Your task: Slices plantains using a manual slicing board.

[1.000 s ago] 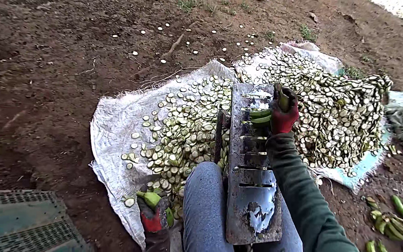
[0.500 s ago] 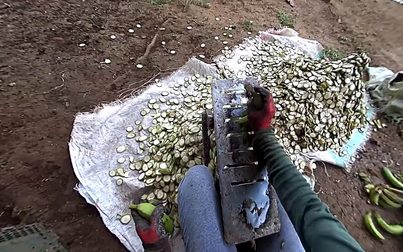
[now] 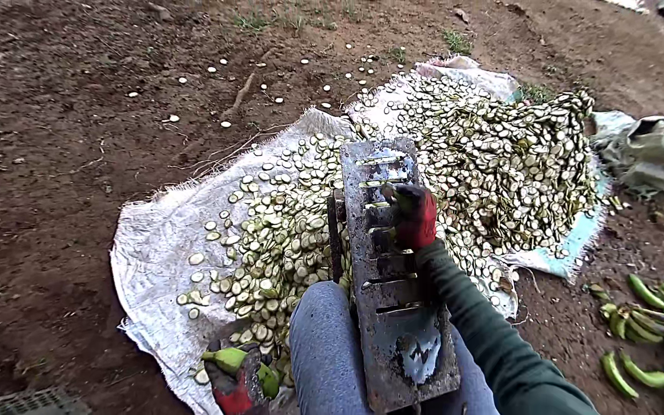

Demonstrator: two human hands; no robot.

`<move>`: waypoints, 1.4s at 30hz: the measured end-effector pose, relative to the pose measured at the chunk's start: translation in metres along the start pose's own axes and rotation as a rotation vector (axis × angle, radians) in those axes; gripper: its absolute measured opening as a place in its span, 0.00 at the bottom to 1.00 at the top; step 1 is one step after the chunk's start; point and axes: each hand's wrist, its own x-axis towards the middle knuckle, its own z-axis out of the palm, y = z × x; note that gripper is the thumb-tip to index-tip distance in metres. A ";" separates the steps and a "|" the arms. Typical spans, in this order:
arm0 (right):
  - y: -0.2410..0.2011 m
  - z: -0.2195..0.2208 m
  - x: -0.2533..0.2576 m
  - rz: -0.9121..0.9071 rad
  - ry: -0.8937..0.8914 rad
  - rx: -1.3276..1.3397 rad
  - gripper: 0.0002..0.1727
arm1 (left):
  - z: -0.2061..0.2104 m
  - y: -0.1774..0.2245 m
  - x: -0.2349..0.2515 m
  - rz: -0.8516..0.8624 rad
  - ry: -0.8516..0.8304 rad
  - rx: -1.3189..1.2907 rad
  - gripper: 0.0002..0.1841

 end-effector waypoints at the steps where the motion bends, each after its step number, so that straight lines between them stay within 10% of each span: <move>1: 0.006 0.012 0.032 0.052 -0.061 -0.049 0.24 | 0.000 0.004 -0.004 0.007 0.002 0.004 0.44; 5: -0.012 0.001 0.057 0.229 -0.234 -0.064 0.28 | -0.004 0.016 -0.010 0.031 0.014 0.004 0.43; 12: -0.082 -0.099 -0.165 0.124 -0.234 -0.076 0.26 | -0.005 0.004 -0.005 -0.041 0.011 0.063 0.44; 21: -0.004 0.036 0.086 0.127 -0.159 -0.129 0.25 | -0.002 0.012 -0.004 0.057 0.004 0.004 0.47; 29: -0.076 -0.091 -0.167 0.081 -0.142 -0.184 0.19 | -0.014 -0.002 0.000 0.029 -0.019 0.054 0.48; 38: -0.008 0.031 0.069 0.182 -0.286 -0.315 0.28 | -0.014 0.003 -0.008 0.028 -0.003 0.051 0.47; 42: -0.024 -0.005 -0.006 0.200 -0.205 -0.136 0.27 | -0.023 0.001 -0.007 0.013 0.004 0.038 0.47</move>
